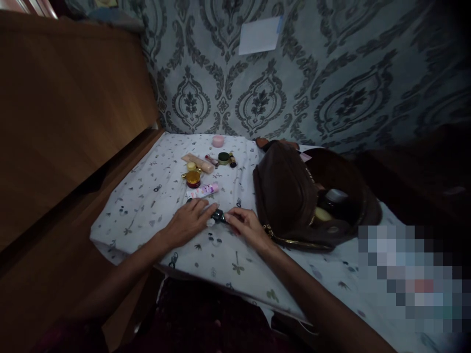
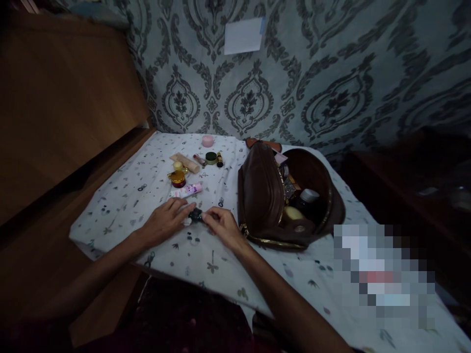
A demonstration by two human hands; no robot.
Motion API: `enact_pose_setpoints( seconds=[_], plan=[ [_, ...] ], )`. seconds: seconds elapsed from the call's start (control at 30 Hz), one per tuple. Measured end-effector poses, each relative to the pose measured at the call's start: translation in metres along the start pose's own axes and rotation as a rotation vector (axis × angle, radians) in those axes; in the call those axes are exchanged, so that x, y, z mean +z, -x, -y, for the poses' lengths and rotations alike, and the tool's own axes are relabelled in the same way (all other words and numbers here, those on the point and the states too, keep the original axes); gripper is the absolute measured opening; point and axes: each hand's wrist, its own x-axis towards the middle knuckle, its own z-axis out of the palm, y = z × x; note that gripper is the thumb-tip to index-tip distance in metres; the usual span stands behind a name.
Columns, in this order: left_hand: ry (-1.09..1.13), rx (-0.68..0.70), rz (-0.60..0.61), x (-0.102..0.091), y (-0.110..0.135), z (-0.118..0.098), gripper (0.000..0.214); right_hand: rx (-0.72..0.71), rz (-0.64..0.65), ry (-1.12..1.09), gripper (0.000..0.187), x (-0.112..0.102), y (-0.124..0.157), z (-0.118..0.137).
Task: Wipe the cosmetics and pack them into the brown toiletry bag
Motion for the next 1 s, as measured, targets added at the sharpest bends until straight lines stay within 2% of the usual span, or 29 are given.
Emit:
enact_pose_setpoints(
  seconds=[0.13, 0.2, 0.27, 0.37, 0.47, 0.53, 0.6, 0.73, 0.93, 1.0],
  plan=[
    [0.105, -0.126, 0.011, -0.007, 0.007, 0.031, 0.052, 0.078, -0.021, -0.147, 0.041, -0.003, -0.001, 0.001],
    [0.283, -0.221, 0.011, -0.011, 0.012, 0.042, 0.053, 0.109, -0.021, -0.224, 0.041, -0.005, -0.001, 0.002],
    [0.555, -0.31, -0.007, -0.015, 0.015, 0.047, 0.051, 0.135, -0.018, -0.296, 0.041, -0.006, -0.001, 0.003],
    [0.998, -0.513, -0.069, -0.017, 0.014, 0.043, 0.041, 0.154, 0.007, -0.346, 0.041, -0.007, 0.0, 0.003],
    [1.355, -0.848, -0.137, -0.016, 0.007, 0.029, 0.042, 0.124, 0.057, -0.291, 0.041, -0.007, 0.0, 0.002],
    [1.472, -1.073, -0.192, -0.016, 0.001, 0.02, 0.045, 0.07, 0.081, -0.226, 0.039, -0.006, 0.001, 0.002],
    [1.516, -1.212, -0.258, -0.017, -0.004, 0.014, 0.047, 0.01, 0.099, -0.165, 0.037, -0.005, 0.002, 0.003],
    [1.614, -1.257, -0.416, -0.018, -0.009, 0.009, 0.049, -0.079, 0.116, -0.082, 0.038, -0.004, 0.003, 0.005],
    [1.803, -1.353, -0.673, -0.015, -0.019, -0.001, 0.046, -0.12, 0.045, -0.127, 0.037, -0.004, 0.0, 0.001],
    [1.877, -1.313, -0.726, -0.017, -0.025, -0.007, 0.044, -0.113, 0.032, -0.145, 0.037, -0.003, -0.001, 0.0]
  ],
)
